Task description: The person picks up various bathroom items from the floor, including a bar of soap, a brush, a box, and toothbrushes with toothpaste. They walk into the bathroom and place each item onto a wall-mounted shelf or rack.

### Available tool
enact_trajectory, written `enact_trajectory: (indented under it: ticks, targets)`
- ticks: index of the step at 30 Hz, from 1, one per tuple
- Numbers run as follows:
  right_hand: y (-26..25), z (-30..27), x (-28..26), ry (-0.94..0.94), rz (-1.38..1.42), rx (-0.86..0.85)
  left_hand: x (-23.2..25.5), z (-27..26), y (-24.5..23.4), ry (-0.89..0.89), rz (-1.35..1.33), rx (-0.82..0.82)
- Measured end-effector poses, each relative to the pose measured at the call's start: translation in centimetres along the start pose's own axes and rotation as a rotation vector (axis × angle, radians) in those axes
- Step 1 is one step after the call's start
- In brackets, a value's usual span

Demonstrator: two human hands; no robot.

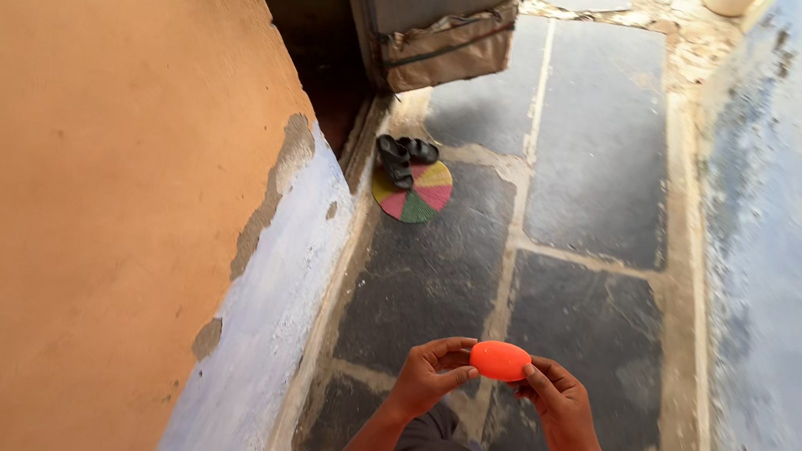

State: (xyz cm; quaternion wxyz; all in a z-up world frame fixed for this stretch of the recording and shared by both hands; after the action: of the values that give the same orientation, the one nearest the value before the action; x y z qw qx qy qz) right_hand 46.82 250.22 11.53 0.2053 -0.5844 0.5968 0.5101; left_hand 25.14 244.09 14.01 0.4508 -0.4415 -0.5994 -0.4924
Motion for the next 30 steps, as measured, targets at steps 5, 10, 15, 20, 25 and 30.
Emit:
enact_trajectory:
  ticks: [5, 10, 15, 20, 25, 30]
  targets:
    - [3.0, 12.1, -2.1, 0.035, -0.055, -0.052, -1.1, 9.7, -4.9, 0.037, -0.140, 0.066]
    - [7.7, 25.6, -5.2, 0.048, -0.063, -0.113, 0.0, 20.8, -10.7, 0.011, -0.161, 0.175]
    - [12.7, 37.1, -9.1, 0.017, -0.156, -0.203, 3.9, 30.5, -16.8, 0.058, -0.129, 0.202]
    - [17.4, 46.9, -11.5, 0.024, -0.081, -0.251, 6.6, 38.4, -21.7, 0.069, -0.081, 0.263]
    - [20.6, 57.2, -12.8, 0.063, -0.012, -0.303, 6.1, 46.7, -25.8, 0.057, -0.109, 0.349]
    - [23.3, 68.3, -16.0, 0.083, -0.091, -0.388, 5.9, 56.4, -29.6, 0.121, -0.197, 0.414]
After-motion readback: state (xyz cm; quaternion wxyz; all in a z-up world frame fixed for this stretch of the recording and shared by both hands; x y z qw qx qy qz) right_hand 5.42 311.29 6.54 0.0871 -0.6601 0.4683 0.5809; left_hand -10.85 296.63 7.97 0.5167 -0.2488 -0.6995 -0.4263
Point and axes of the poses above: each hand's wrist, its own z-axis towards the middle knuckle, its own y-axis out of the palm, x = y × z, the point moved 5 cm from there along z, towards the middle knuckle, and after that the axes turned 2 degrees about x, right-handed, at the moved point
